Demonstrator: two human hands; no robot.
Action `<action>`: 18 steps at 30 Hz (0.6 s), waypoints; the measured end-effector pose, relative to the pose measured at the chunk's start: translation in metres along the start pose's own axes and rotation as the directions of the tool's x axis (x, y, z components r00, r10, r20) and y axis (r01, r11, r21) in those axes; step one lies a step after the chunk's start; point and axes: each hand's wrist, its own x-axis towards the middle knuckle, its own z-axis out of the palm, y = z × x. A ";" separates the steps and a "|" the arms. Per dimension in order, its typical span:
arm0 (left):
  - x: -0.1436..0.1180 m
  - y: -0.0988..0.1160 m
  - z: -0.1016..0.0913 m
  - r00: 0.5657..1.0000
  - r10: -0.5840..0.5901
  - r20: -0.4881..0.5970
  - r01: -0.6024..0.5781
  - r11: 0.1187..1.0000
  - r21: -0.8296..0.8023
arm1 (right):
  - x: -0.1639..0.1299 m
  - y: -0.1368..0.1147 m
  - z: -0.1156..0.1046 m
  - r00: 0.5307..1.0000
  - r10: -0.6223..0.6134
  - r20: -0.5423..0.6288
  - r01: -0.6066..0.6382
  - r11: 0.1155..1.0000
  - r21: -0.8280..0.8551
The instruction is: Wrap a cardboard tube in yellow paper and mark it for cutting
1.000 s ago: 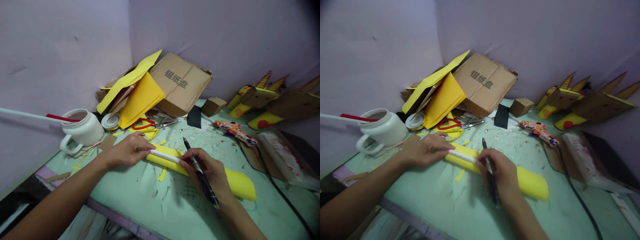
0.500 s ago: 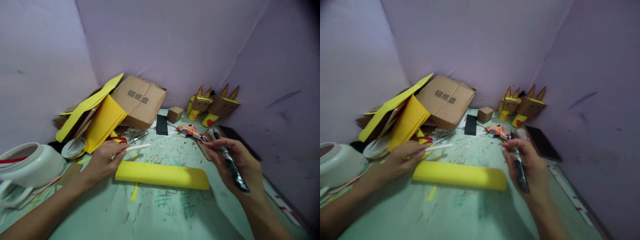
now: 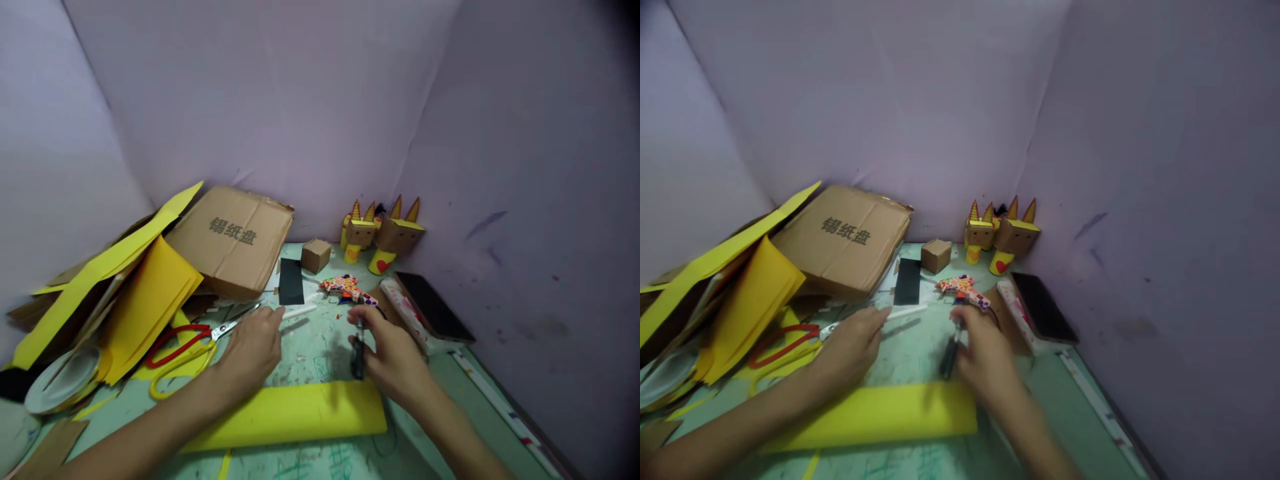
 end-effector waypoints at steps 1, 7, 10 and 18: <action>0.005 0.003 0.002 1.000 -0.023 0.016 0.023 1.000 0.001 | 0.009 -0.004 0.001 0.997 0.003 0.073 0.003 0.996 -0.085; 0.031 0.012 0.017 0.988 -0.116 0.100 0.118 0.993 -0.009 | 0.055 -0.023 0.025 0.959 -0.056 0.278 0.128 0.960 -0.247; 0.031 0.012 0.019 0.989 -0.084 0.119 0.091 0.995 -0.050 | 0.064 -0.032 0.031 0.936 -0.101 0.338 0.201 0.940 -0.277; 0.022 0.007 0.020 0.986 0.075 0.149 -0.044 0.979 -0.200 | 0.059 -0.030 0.027 0.937 -0.048 0.345 0.183 0.911 -0.369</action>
